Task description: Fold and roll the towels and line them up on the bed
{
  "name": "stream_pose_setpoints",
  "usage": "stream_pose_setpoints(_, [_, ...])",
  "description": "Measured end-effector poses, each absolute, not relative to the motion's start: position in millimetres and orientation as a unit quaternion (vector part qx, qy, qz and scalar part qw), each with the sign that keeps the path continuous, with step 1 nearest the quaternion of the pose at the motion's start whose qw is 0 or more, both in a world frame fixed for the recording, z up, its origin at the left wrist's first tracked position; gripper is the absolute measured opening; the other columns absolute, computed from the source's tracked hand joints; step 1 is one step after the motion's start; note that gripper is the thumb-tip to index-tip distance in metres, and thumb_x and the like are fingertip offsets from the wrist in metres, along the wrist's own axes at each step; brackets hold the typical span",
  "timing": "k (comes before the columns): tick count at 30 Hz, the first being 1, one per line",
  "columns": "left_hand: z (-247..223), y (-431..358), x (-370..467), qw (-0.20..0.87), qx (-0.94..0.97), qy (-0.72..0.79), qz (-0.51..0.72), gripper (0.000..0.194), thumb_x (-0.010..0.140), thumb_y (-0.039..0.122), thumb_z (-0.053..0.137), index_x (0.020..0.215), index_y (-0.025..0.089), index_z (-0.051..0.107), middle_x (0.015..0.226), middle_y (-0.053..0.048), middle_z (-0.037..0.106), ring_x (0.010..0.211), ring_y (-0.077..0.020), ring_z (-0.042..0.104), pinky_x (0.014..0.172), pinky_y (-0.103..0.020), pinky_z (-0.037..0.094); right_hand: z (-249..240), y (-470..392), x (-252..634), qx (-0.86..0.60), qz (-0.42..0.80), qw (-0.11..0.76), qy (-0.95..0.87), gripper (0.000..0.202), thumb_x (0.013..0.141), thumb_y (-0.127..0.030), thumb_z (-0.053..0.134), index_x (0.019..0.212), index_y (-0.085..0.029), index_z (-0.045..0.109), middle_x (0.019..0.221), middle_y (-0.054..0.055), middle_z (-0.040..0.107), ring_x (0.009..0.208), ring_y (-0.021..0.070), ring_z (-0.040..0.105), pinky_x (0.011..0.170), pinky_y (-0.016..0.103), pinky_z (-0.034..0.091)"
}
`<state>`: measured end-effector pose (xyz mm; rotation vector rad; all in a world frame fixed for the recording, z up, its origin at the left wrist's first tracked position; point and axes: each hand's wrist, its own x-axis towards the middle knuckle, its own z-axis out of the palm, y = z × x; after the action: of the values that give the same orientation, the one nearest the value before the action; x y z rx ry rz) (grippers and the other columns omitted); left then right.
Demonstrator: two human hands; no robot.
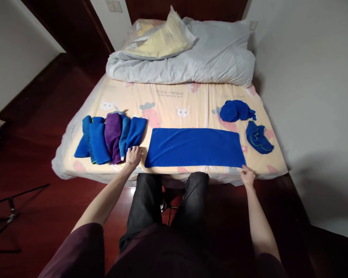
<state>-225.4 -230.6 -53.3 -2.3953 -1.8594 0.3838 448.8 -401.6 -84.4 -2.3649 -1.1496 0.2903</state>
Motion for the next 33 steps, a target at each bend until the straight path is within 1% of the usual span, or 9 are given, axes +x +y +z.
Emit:
stream_pose_setpoints(3, [-49.6, -213.6, -208.1, -0.002, -0.762, -0.63, 0.147, 0.038, 0.09, 0.01, 0.046, 0.113, 0.007, 0.076, 0.123, -0.027, 0.068, 0.124, -0.0397, 0.057, 0.104, -0.051, 0.042, -84.6, -402.4, 450.9, -0.87, 0.129, 0.244, -0.409, 0.043, 0.078, -0.017, 0.054, 0.109, -0.021, 0.084, 0.129, 0.007, 0.077, 0.12, 0.0282, 0.075, 0.117, 0.041, 0.051])
stream_pose_setpoints(8, [-46.5, -147.3, -187.0, -0.141, -0.723, -0.676, 0.012, 0.032, 0.091, 0.021, 0.052, 0.109, 0.012, 0.077, 0.117, -0.024, 0.072, 0.118, -0.037, 0.065, 0.102, -0.046, 0.05, -89.9, -406.0, 467.3, -0.866, 0.169, 0.253, -0.396, 0.043, 0.078, -0.02, 0.056, 0.109, -0.024, 0.085, 0.129, 0.005, 0.077, 0.125, 0.0313, 0.072, 0.121, 0.046, 0.048])
stream_pose_setpoints(11, [-52.3, -100.8, -179.3, -0.17, -0.704, -0.689, -0.03, 0.036, 0.093, 0.022, 0.051, 0.118, 0.01, 0.075, 0.114, -0.021, 0.076, 0.111, -0.0305, 0.071, 0.099, -0.038, 0.054, -97.1, -410.6, 481.4, -0.853, 0.199, 0.29, -0.386, 0.037, 0.081, -0.033, 0.061, 0.107, -0.024, 0.086, 0.125, 0.005, 0.078, 0.128, 0.033, 0.07, 0.122, 0.05, 0.046])
stream_pose_setpoints(15, [-68.4, -59.0, -172.3, -0.194, -0.686, -0.695, -0.091, 0.044, 0.092, 0.022, 0.052, 0.132, 0.011, 0.069, 0.118, -0.016, 0.078, 0.108, -0.0247, 0.073, 0.1, -0.033, 0.055, -104.6, -415.8, 488.7, -0.842, 0.211, 0.337, -0.365, 0.039, 0.079, -0.043, 0.067, 0.108, -0.023, 0.085, 0.122, 0.007, 0.079, 0.128, 0.0349, 0.07, 0.121, 0.052, 0.046])
stream_pose_setpoints(20, [-89.5, -34.1, -176.6, -0.231, -0.663, -0.695, -0.156, 0.029, 0.084, 0.024, 0.065, 0.107, 0.013, 0.079, 0.101, -0.012, 0.08, 0.099, -0.0262, 0.075, 0.097, -0.033, 0.056, -102.9, -418.2, 481.9, -0.843, 0.206, 0.346, -0.357, 0.042, 0.078, -0.045, 0.07, 0.109, -0.021, 0.085, 0.123, 0.009, 0.079, 0.13, 0.0355, 0.069, 0.123, 0.051, 0.044])
stream_pose_setpoints(23, [-94.4, -23.5, -185.8, -0.225, -0.659, -0.698, -0.167, 0.022, 0.084, 0.027, 0.066, 0.096, 0.015, 0.079, 0.096, -0.011, 0.08, 0.098, -0.0267, 0.074, 0.097, -0.034, 0.055, -98.7, -418.5, 477.4, -0.844, 0.206, 0.342, -0.359, 0.043, 0.078, -0.045, 0.07, 0.111, -0.021, 0.085, 0.125, 0.008, 0.078, 0.131, 0.0347, 0.068, 0.123, 0.051, 0.045])
stream_pose_setpoints(28, [-89.6, -26.4, -185.1, -0.18, -0.641, -0.725, -0.176, 0.028, 0.093, 0.027, 0.057, 0.108, 0.013, 0.076, 0.114, -0.016, 0.075, 0.107, -0.0274, 0.069, 0.104, -0.037, 0.052, -90.1, -417.6, 471.0, -0.865, 0.188, 0.288, -0.365, 0.036, 0.08, -0.04, 0.067, 0.106, -0.024, 0.085, 0.126, 0.006, 0.078, 0.129, 0.0341, 0.069, 0.121, 0.05, 0.048])
stream_pose_setpoints(31, [-89.6, -49.1, -168.4, -0.127, -0.661, -0.718, -0.175, 0.038, 0.099, 0.025, 0.045, 0.124, 0.013, 0.071, 0.133, -0.019, 0.066, 0.125, -0.0316, 0.06, 0.109, -0.043, 0.049, -79.6, -409.2, 470.9, -0.869, 0.173, 0.23, -0.403, 0.029, 0.081, -0.031, 0.062, 0.097, -0.029, 0.086, 0.121, 0.005, 0.08, 0.122, 0.0335, 0.073, 0.117, 0.048, 0.053])
stream_pose_setpoints(33, [-92.9, -67.3, -157.5, -0.105, -0.703, -0.683, -0.17, 0.045, 0.102, 0.029, 0.042, 0.137, 0.012, 0.065, 0.146, -0.02, 0.059, 0.136, -0.0344, 0.052, 0.114, -0.048, 0.045, -67.6, -393.3, 471.7, -0.879, 0.139, 0.18, -0.418, 0.032, 0.08, -0.022, 0.057, 0.093, -0.027, 0.086, 0.109, 0.009, 0.082, 0.112, 0.034, 0.076, 0.11, 0.047, 0.056])
